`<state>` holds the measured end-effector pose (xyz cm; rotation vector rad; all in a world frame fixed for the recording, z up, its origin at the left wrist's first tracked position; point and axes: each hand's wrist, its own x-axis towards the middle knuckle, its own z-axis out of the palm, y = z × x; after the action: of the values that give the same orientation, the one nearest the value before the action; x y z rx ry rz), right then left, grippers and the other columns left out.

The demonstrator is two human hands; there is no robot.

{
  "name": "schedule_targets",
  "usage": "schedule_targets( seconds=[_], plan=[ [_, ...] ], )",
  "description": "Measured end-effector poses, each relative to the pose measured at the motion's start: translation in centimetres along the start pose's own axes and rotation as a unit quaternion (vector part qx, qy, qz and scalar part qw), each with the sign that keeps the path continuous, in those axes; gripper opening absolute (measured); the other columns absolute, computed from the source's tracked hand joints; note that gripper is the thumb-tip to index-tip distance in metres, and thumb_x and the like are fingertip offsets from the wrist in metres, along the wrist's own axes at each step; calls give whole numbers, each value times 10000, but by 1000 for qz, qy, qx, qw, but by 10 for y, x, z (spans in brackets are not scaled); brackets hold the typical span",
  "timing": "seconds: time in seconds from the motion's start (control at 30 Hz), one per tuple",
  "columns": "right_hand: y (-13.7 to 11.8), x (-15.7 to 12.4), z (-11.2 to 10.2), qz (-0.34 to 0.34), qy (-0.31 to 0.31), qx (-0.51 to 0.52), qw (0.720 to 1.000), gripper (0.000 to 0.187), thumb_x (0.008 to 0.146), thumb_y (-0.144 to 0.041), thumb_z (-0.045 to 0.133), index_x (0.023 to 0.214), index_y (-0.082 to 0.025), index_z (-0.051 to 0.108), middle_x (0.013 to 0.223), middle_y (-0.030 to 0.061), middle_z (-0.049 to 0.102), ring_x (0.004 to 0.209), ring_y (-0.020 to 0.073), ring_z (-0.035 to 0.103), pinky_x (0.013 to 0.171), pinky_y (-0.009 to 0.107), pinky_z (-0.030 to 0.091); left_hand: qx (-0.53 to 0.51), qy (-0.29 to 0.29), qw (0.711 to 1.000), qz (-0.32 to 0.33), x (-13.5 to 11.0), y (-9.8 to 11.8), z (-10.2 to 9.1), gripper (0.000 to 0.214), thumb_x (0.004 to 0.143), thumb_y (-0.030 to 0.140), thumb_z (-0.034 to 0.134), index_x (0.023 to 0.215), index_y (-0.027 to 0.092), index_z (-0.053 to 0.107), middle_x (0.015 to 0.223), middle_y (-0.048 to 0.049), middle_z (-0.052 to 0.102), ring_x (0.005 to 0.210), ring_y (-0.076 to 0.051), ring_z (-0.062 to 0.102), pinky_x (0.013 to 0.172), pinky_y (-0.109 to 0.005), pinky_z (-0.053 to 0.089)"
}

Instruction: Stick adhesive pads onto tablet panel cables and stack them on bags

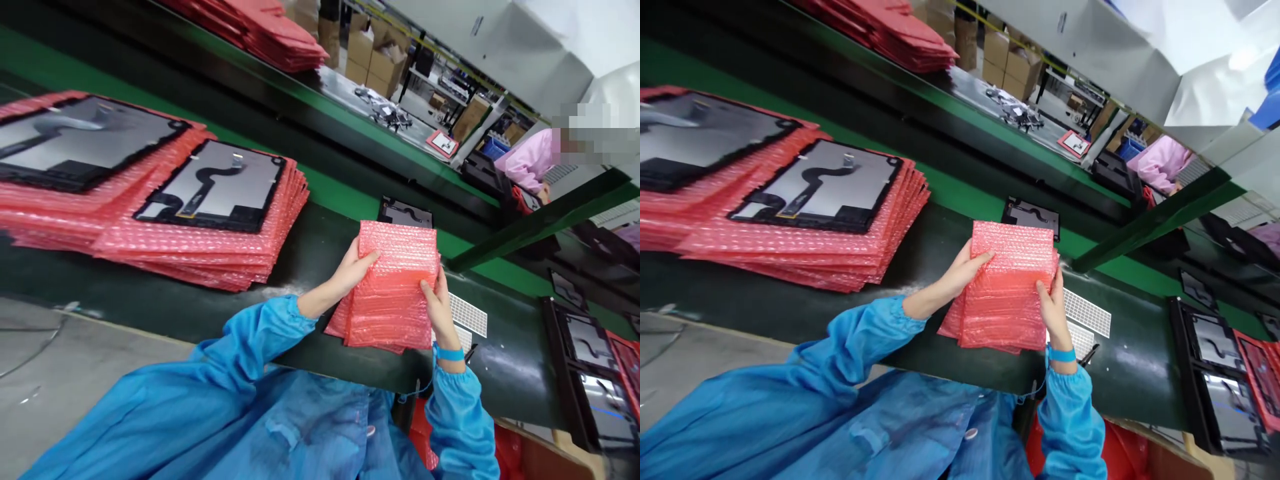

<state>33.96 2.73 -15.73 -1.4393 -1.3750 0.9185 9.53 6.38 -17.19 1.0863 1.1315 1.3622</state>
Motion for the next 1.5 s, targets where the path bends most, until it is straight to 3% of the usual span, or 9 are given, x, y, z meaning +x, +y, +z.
schedule_targets(
  seconds=[0.1, 0.23, 0.33, 0.53, 0.77, 0.9, 1.1, 1.27, 1.5],
  plan=[
    [26, 13, 10, 9, 7, -54, 998, 1038, 904, -564, 661, 1732, -158, 183, 1633, 244, 515, 1414, 322, 611, 1159, 566, 515, 85, 36, 996, 1, 27, -7, -17, 942, 827, 381, 798, 1631, 151, 366, 1546, -222, 562, 1466, -379, 530, 1239, -569, 412],
    [40, 12, 17, -26, 31, -138, 990, 939, 897, -552, 681, 1670, -129, 358, 1731, 253, 351, 1615, 383, 349, 1321, 634, 271, 201, 80, 976, -19, 81, -4, -32, 828, 811, 350, 819, 1547, 133, 509, 1595, -240, 504, 1534, -390, 443, 1291, -515, 330],
    [34, 2, 22, -94, 8, -219, 971, 824, 1002, -560, 583, 1676, -140, 365, 1760, 223, 303, 1660, 353, 271, 1348, 614, 231, 269, 72, 957, -78, 136, 1, -25, 624, 819, 386, 843, 1341, 93, 668, 1377, -256, 678, 1396, -411, 591, 1214, -503, 414],
    [34, -18, 39, -93, -48, -281, 954, 840, 1023, -631, 580, 1675, -142, 380, 1795, 230, 211, 1682, 395, 203, 1338, 646, 252, 349, 59, 919, -175, 210, 2, 4, 719, 466, 368, 1080, 1040, 85, 753, 1292, -294, 719, 1419, -518, 559, 1168, -508, 443],
    [46, -20, 50, -93, -43, -273, 957, 804, 1042, -595, 547, 1669, -122, 379, 1796, 241, 194, 1686, 409, 174, 1330, 661, 246, 290, 44, 923, -250, 227, 14, -4, 393, 993, 414, 767, 1287, 163, 699, 1351, -117, 692, 1252, -291, 677, 1067, -520, 572],
    [42, -21, 53, -95, -33, -261, 960, 775, 1039, -574, 551, 1653, -127, 397, 1791, 243, 207, 1685, 409, 178, 1324, 675, 248, 162, 52, 955, -242, 221, 27, -4, 429, 1036, 412, 712, 1385, 172, 646, 1374, -121, 665, 1169, -260, 696, 983, -476, 622],
    [33, -22, 44, -79, 7, -188, 979, 779, 1009, -605, 586, 1617, -136, 456, 1790, 233, 219, 1685, 374, 208, 1339, 624, 253, -27, 59, 980, -190, 169, 58, -2, 192, 1047, 194, 614, 1189, 99, 701, 1081, -118, 761, 964, -181, 742, 888, -325, 624],
    [28, -11, 24, -50, 105, -68, 991, 658, 990, -587, 619, 1504, -176, 589, 1672, 213, 469, 1586, 334, 424, 1303, 591, 331, -127, -13, 971, -201, 40, 71, -2, 202, 1000, 185, 571, 1068, 100, 740, 1005, -116, 811, 825, -177, 785, 758, -270, 629],
    [7, -11, -35, 16, 222, 34, 974, 480, 889, -570, 716, 1170, -182, 744, 1144, 135, 799, 1009, 270, 770, 979, 486, 594, -300, -42, 903, -306, -123, 40, 38, 446, 753, 316, 982, 1097, 175, 734, 1026, -32, 836, 909, -223, 834, 811, -276, 655]
  ],
)
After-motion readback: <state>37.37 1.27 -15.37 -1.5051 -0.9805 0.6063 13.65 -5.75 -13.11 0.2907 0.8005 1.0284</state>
